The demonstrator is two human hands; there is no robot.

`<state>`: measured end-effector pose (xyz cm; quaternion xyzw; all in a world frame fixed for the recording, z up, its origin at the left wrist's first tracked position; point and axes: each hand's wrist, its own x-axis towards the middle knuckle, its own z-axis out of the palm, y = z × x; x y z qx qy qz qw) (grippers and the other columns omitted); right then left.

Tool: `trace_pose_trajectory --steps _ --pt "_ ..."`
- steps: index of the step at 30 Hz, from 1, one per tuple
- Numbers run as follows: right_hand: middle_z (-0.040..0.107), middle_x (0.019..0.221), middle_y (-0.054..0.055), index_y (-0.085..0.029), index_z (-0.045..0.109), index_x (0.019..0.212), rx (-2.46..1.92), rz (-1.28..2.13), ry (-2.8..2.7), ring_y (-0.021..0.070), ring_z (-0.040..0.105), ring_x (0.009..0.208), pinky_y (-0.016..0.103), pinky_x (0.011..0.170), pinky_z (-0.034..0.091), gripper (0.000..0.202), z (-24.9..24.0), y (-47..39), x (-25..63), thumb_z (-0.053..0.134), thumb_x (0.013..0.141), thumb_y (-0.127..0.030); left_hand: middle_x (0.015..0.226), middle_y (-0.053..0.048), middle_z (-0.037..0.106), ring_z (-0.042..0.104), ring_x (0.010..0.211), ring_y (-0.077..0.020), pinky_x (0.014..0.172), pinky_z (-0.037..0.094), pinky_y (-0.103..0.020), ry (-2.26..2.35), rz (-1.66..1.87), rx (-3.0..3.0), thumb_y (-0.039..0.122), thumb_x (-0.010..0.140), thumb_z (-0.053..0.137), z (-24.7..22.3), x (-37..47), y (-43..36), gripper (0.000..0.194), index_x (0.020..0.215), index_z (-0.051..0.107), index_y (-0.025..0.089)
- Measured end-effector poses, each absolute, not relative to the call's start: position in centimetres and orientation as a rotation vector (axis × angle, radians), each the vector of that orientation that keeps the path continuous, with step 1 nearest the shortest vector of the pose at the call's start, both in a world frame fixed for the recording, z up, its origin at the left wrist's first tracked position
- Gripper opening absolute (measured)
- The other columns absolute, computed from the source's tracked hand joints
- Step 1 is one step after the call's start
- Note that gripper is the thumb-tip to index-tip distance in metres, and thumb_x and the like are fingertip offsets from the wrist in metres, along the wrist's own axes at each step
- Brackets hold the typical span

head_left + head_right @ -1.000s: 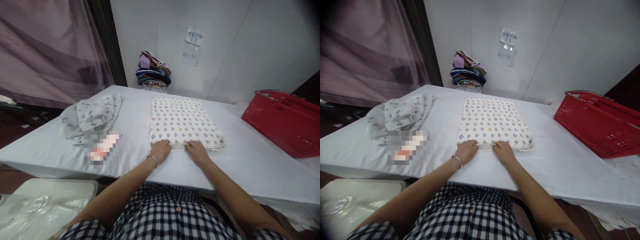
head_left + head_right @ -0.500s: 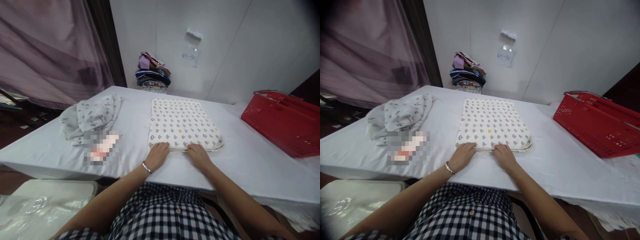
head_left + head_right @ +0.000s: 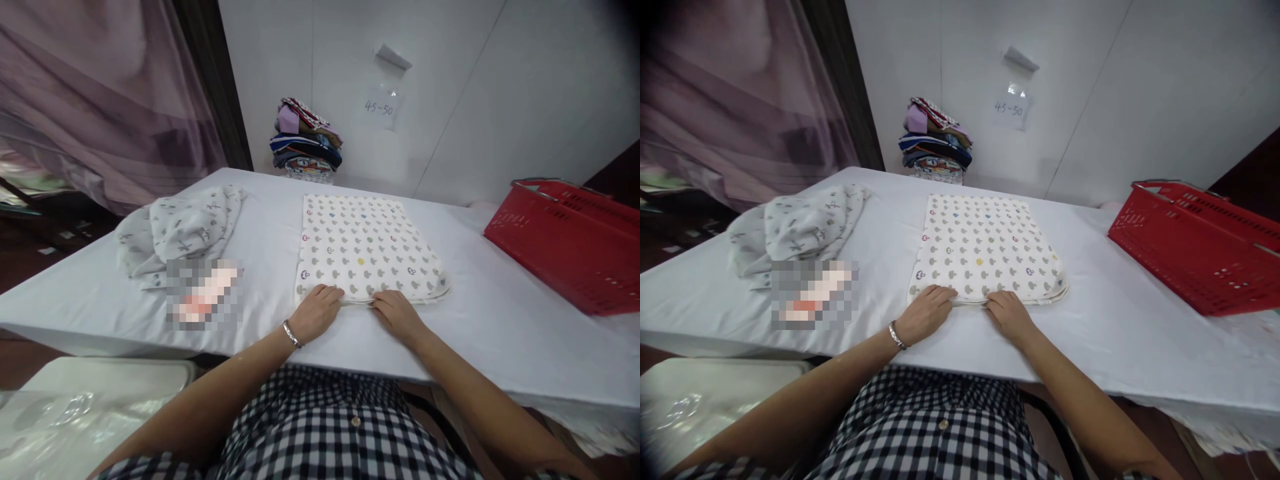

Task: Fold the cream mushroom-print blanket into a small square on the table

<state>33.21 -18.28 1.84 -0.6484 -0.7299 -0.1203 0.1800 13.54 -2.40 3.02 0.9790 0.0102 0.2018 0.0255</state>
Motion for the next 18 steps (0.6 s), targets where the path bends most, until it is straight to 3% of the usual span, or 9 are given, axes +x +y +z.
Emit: trace_pose_trajectory --steps 8,18 --pt "0.061 0.102 0.012 -0.017 0.061 0.093 -1.852 -0.365 -2.042 0.021 0.053 0.094 0.035 0.076 0.042 0.02 2.5 -17.97 32.77 0.042 0.091 -0.023 0.109 -0.009 0.057 0.052 0.099 -0.0196 0.089 0.043 -0.04 0.134 0.72 2.968 0.01 0.084 0.04 3.07 13.61 -2.22 0.019 0.086 0.059 0.015" --pt "0.06 0.11 0.01 -0.017 0.061 0.085 -1.836 -0.416 -2.044 0.0213 0.051 0.1 0.036 0.08 0.042 0.021 1.59 -17.91 33.07 0.041 0.09 -0.014 0.1 -0.009 0.058 0.053 0.092 -0.0195 0.086 0.042 -0.037 0.131 0.652 2.973 0.018 0.086 0.045 3.13 13.81 -2.04 0.013 0.085 0.058 0.013"
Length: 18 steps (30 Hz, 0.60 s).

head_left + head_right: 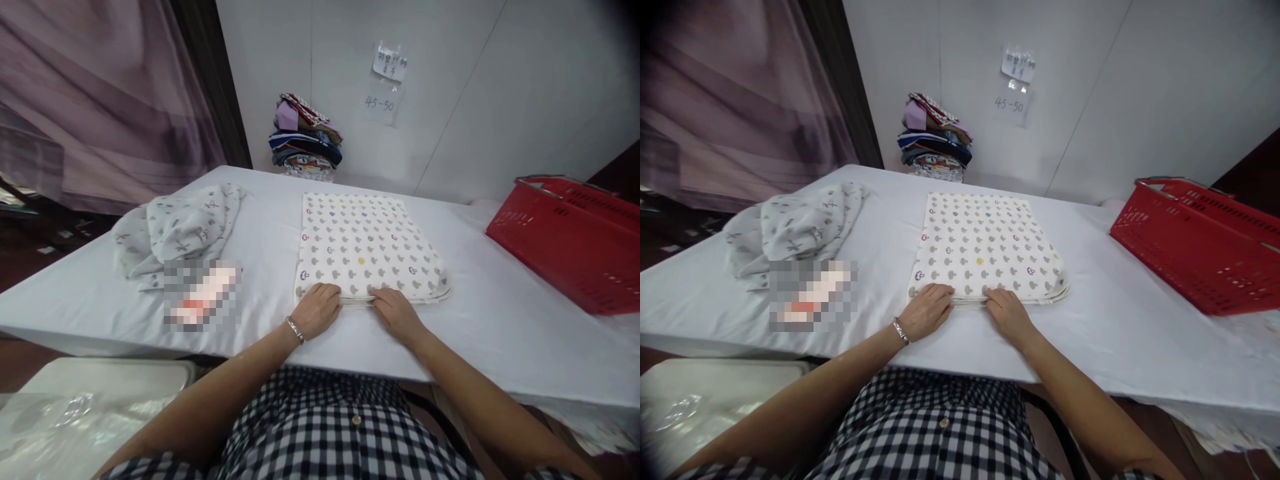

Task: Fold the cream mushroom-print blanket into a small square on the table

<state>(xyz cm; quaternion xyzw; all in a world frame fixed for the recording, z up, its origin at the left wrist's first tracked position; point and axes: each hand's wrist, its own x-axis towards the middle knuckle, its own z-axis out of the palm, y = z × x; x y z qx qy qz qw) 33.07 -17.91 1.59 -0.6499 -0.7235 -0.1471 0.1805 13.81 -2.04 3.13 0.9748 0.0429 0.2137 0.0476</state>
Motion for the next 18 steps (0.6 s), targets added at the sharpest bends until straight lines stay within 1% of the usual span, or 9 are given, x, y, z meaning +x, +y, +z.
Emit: trace_pose_trajectory --steps 4,5,7,9,11,13,15,18 --pt "0.062 0.105 0.011 -0.016 0.061 0.085 -1.83 -0.395 -2.027 0.0217 0.052 0.096 0.037 0.079 0.043 0.02 1.4 -17.9 33.2 0.041 0.09 -0.015 0.112 -0.009 0.056 0.051 0.098 -0.0209 0.089 0.04 -0.038 0.068 0.58 3.007 0.032 0.083 0.054 3.0 14.1 -2.0 0.017 0.082 0.057 0.015" --pt "0.062 0.105 0.011 -0.016 0.06 0.085 -1.829 -0.398 -2.019 0.0216 0.052 0.096 0.037 0.079 0.044 0.02 1.3 -17.9 33.2 0.041 0.09 -0.015 0.114 -0.009 0.056 0.051 0.101 -0.0212 0.09 0.039 -0.038 0.062 0.576 3.019 0.031 0.083 0.055 2.8 14.2 -2.0 0.016 0.083 0.057 0.015" --pt "0.062 0.103 0.012 -0.016 0.06 0.085 -1.822 -0.418 -2.006 0.0214 0.053 0.094 0.037 0.078 0.044 0.019 1.2 -17.8 33.2 0.042 0.09 -0.016 0.118 -0.008 0.054 0.049 0.105 -0.0209 0.092 0.038 -0.038 0.063 0.589 3.046 0.026 0.085 0.052 2.5 14.6 -2.1 0.011 0.086 0.058 0.016" --pt "0.063 0.1 0.012 -0.016 0.06 0.085 -1.812 -0.436 -2.004 0.0211 0.054 0.093 0.036 0.077 0.045 0.018 1.2 -17.7 33.1 0.043 0.089 -0.016 0.119 -0.007 0.054 0.048 0.106 -0.0198 0.093 0.037 -0.038 0.041 0.615 3.071 0.018 0.088 0.044 2.2 15.0 -2.3 0.015 0.085 0.058 0.016" --pt "0.063 0.098 0.012 -0.015 0.06 0.085 -1.815 -0.434 -2.008 0.0208 0.054 0.091 0.036 0.076 0.045 0.018 1.2 -17.7 33.1 0.043 0.089 -0.016 0.117 -0.006 0.056 0.047 0.106 -0.0185 0.093 0.036 -0.037 -0.01 0.642 3.086 0.014 0.089 0.037 1.9 15.2 -2.4 0.023 0.083 0.059 0.016" --pt "0.063 0.099 0.011 -0.016 0.06 0.085 -1.828 -0.416 -2.011 0.0203 0.055 0.091 0.035 0.076 0.045 0.018 1.2 -17.8 33.0 0.043 0.089 -0.016 0.112 -0.005 0.059 0.049 0.102 -0.0173 0.091 0.037 -0.036 -0.048 0.677 3.083 0.012 0.09 0.034 1.8 15.4 -2.5 0.026 0.081 0.059 0.016" --pt "0.062 0.104 0.012 -0.016 0.06 0.085 -1.831 -0.416 -2.008 0.0204 0.054 0.095 0.036 0.078 0.045 0.018 1.4 -17.9 32.9 0.043 0.089 -0.016 0.104 -0.005 0.061 0.051 0.095 -0.0161 0.089 0.038 -0.034 -0.072 0.719 3.069 0.011 0.089 0.036 1.8 15.3 -2.5 0.024 0.081 0.058 0.016" --pt "0.059 0.115 0.011 -0.016 0.061 0.084 -1.806 -0.474 -2.002 0.0216 0.051 0.105 0.038 0.085 0.044 0.02 1.5 -18.1 32.7 0.042 0.089 -0.015 0.095 -0.004 0.062 0.054 0.087 -0.0145 0.087 0.039 -0.034 -0.083 0.785 3.05 0.011 0.087 0.041 1.7 15.2 -2.5 0.018 0.08 0.057 0.016"
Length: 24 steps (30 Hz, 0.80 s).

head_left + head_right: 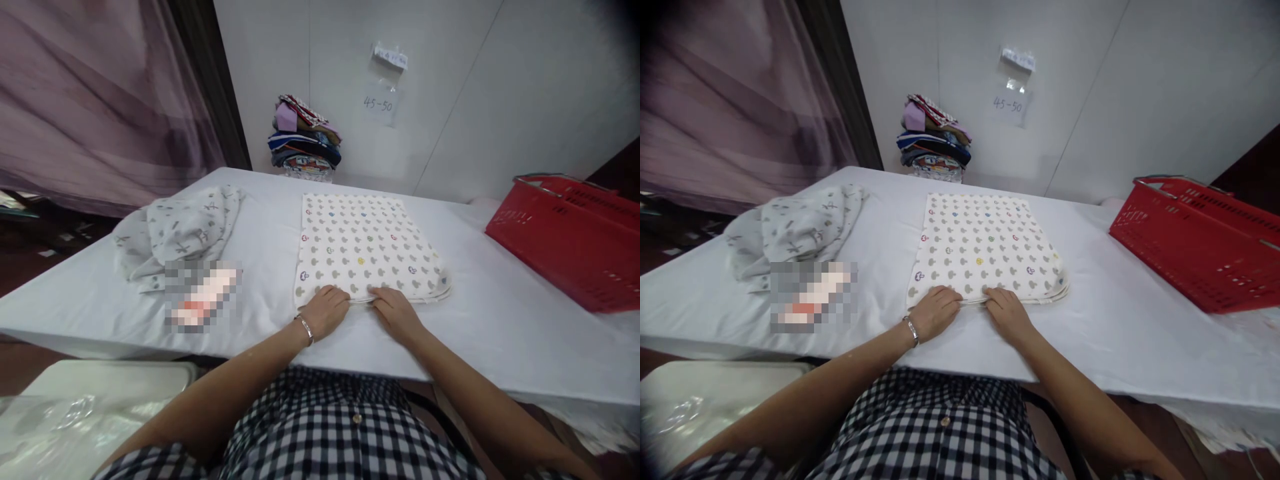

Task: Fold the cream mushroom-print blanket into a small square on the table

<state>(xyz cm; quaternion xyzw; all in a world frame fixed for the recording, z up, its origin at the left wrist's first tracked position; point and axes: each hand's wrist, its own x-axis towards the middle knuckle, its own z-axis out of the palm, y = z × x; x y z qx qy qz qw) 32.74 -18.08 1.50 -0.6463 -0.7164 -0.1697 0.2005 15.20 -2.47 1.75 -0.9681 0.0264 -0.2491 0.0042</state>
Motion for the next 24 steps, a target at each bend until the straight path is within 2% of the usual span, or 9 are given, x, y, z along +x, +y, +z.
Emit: trace_pose_trajectory --steps 4,13,19,24 --pt "0.058 0.117 0.01 -0.017 0.062 0.083 -1.797 -0.55 -1.987 0.0225 0.049 0.109 0.039 0.088 0.043 0.021 1.6 -18.1 32.5 0.042 0.088 -0.014 0.088 -0.003 0.063 0.056 0.081 -0.0129 0.091 0.037 -0.035 0.033 -0.785 -3.026 0.01 0.087 0.04 1.8 15.2 -2.5 0.017 0.079 0.055 0.016" --pt "0.061 0.103 0.011 -0.016 0.061 0.088 -1.711 -0.496 -2.026 0.0213 0.05 0.101 0.037 0.083 0.042 0.019 1.3 -18.2 33.0 0.042 0.088 -0.012 0.07 -0.001 0.058 0.053 0.068 -0.0127 0.092 0.034 -0.034 -0.085 -0.663 -2.993 0.011 0.086 0.038 1.2 15.5 -2.6 0.019 0.076 0.054 0.015" --pt "0.061 0.095 0.01 -0.015 0.06 0.086 -1.76 -0.401 -2.06 0.0186 0.051 0.088 0.033 0.076 0.04 0.021 1.1 -18.3 33.2 0.04 0.089 -0.013 0.076 -0.002 0.058 0.053 0.074 -0.0137 0.091 0.034 -0.034 -0.055 -0.55 -2.996 0.008 0.086 0.037 2.0 15.3 -3.1 0.02 0.078 0.054 0.015" --pt "0.061 0.093 0.01 -0.015 0.06 0.086 -1.78 -0.385 -2.051 0.0185 0.051 0.087 0.033 0.075 0.039 0.023 1.1 -18.1 33.1 0.038 0.09 -0.013 0.098 -0.005 0.06 0.053 0.091 -0.0171 0.088 0.035 -0.035 -0.027 -0.496 -3.029 0.015 0.089 0.037 2.3 15.7 -3.4 0.017 0.091 0.054 0.015"
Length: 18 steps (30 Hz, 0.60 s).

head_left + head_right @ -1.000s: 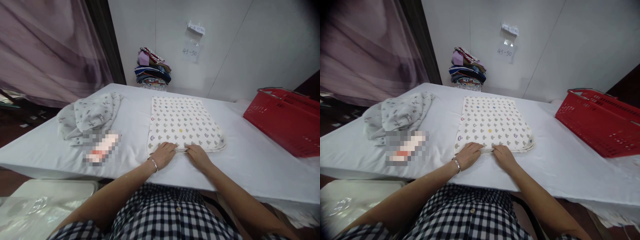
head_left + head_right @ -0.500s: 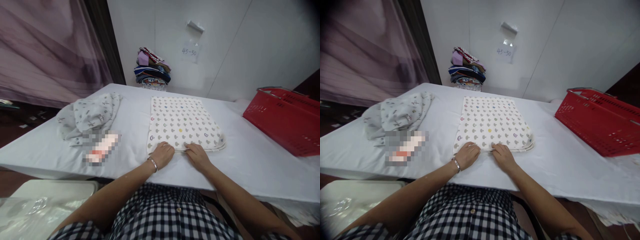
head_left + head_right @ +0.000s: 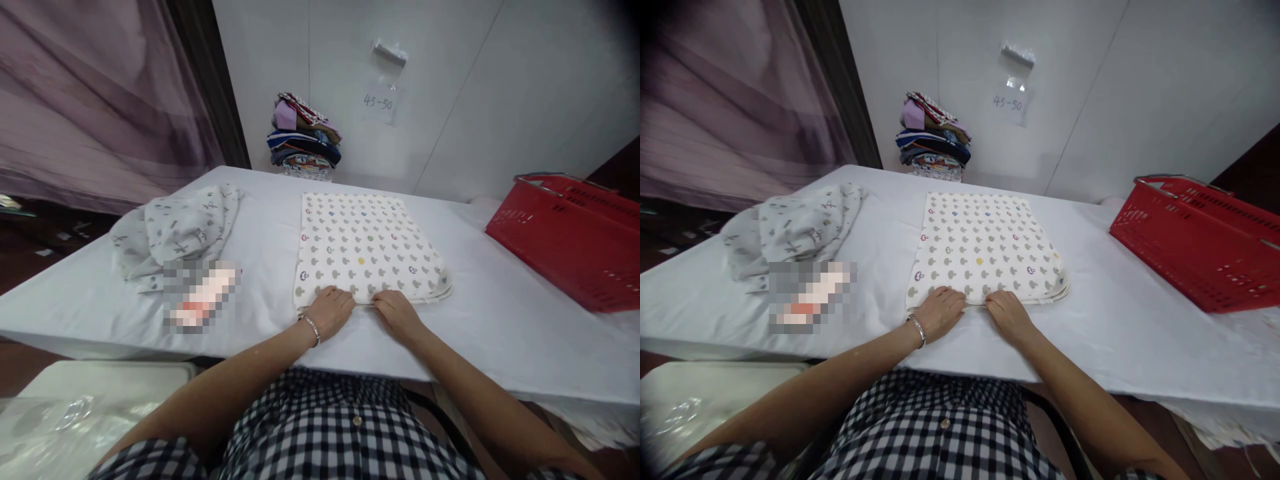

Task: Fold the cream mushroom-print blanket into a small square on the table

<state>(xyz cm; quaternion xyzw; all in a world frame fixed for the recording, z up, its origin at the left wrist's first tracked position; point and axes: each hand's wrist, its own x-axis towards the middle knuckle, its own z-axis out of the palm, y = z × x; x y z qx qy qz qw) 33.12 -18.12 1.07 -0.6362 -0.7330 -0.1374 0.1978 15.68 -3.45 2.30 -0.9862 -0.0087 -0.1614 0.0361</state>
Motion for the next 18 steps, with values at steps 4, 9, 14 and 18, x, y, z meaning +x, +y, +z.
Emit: trace_pose_trajectory --steps 4,9,14,18 --pt "0.061 0.091 0.01 -0.014 0.059 0.086 -1.774 -0.409 -2.034 0.0185 0.051 0.084 0.032 0.074 0.039 0.021 1.4 -18.0 32.9 0.038 0.09 -0.012 0.111 -0.007 0.056 0.052 0.096 -0.0179 0.086 0.035 -0.035 -0.036 -0.43 -3.039 0.015 0.09 0.038 2.5 16.5 -3.8 0.016 0.098 0.052 0.016" --pt "0.062 0.089 0.01 -0.014 0.059 0.086 -1.781 -0.429 -2.037 0.0189 0.051 0.082 0.032 0.072 0.039 0.021 1.3 -17.9 32.9 0.038 0.09 -0.013 0.097 -0.006 0.058 0.052 0.088 -0.018 0.079 0.038 -0.034 -0.028 -0.371 -3.058 0.013 0.091 0.034 2.7 17.5 -4.3 0.024 0.107 0.05 0.017" --pt "0.063 0.09 0.009 -0.015 0.06 0.089 -1.829 -0.391 -2.048 0.0185 0.052 0.083 0.032 0.073 0.04 0.021 1.0 -17.9 32.9 0.039 0.089 -0.013 0.092 -0.005 0.059 0.052 0.088 -0.0182 0.076 0.041 -0.033 -0.046 -0.297 -3.086 0.013 0.089 0.039 2.4 17.8 -4.2 0.016 0.093 0.054 0.017" --pt "0.063 0.097 0.011 -0.015 0.058 0.103 -1.872 -0.383 -2.001 0.0186 0.054 0.089 0.032 0.076 0.042 0.022 1.4 -18.8 33.7 0.041 0.089 -0.014 0.096 -0.007 0.06 0.053 0.09 -0.0191 0.077 0.043 -0.034 -0.075 -0.291 -3.098 0.011 0.087 0.04 2.0 18.0 -3.9 0.017 0.094 0.055 0.016"
